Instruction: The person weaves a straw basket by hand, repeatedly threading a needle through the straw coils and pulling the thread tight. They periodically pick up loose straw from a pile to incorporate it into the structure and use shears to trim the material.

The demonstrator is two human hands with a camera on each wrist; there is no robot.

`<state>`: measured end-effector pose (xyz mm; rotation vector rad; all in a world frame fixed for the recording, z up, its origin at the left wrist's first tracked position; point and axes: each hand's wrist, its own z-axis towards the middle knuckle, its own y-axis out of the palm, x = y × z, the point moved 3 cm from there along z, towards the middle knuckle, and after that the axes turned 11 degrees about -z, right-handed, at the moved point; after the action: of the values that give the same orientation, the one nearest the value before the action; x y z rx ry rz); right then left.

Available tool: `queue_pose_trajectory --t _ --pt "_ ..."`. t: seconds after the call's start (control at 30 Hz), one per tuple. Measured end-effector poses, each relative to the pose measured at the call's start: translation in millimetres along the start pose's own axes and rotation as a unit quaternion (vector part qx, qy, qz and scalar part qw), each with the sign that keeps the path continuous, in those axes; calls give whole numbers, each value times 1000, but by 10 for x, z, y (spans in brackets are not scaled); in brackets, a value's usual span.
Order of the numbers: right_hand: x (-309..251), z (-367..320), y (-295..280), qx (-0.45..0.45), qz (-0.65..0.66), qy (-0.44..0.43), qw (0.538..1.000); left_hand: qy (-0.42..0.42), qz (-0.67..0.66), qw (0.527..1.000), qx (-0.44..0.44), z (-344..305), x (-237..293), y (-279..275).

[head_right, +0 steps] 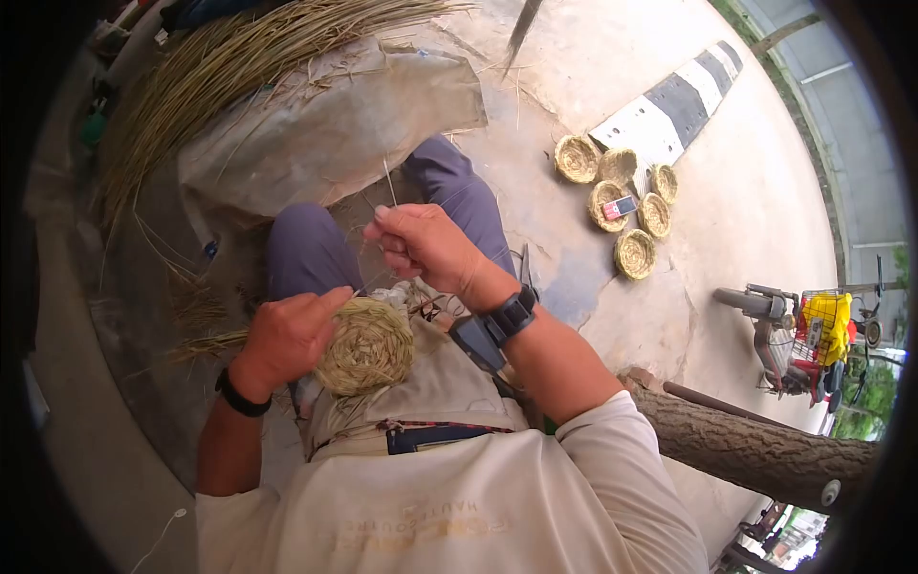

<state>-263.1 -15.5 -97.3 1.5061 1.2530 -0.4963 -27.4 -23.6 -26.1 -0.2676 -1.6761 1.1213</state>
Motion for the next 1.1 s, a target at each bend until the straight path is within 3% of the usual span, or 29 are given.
queue_pose_trajectory --t 0.03,0.07,0.17,0.3,0.4,0.6,0.7,0.77,0.83,0.87,0.9,0.93,0.97,1.03,1.1 --pt "16 49 -73 19 -77 19 997 -3 33 999 -2 -10 -7 18" --pt "74 11 -68 12 -285 5 958 -6 32 999 -3 -14 -25 27" --pt "77 -148 247 -54 -532 -187 824 -20 14 1000 8 -88 -84 35" --pt "-14 -221 337 -65 -590 -175 786 -31 -28 999 19 -264 -168 -54" --pt "32 -219 326 -50 -567 -207 796 -61 -54 997 7 -355 -199 -3" --pt "164 -317 154 -22 -531 -154 833 -83 -99 990 52 -275 -196 319" --pt "164 -259 -103 27 -303 -23 952 -70 -106 990 62 -235 -230 350" --pt "78 -149 -157 43 24 -7 999 -61 -102 991 58 -207 -209 333" --pt "-247 36 299 65 140 -70 986 -51 -92 993 49 -131 -130 262" --pt "-317 44 579 -15 3 -110 994 -3 -81 995 50 -142 -135 251" --pt "-290 -13 848 -96 -134 -147 975 43 -68 995 51 -205 -200 240" --pt "-258 -141 1053 -157 -327 -324 874 39 -79 995 55 -231 -219 206" --pt "-164 -275 1237 -203 -490 -475 702 35 -91 994 58 -257 -238 174" --pt "32 -349 1231 -266 -461 -414 738 -73 -166 981 71 -277 -233 138" --pt "138 -373 1168 -311 -436 -341 773 -113 -205 970 65 -310 -321 159"
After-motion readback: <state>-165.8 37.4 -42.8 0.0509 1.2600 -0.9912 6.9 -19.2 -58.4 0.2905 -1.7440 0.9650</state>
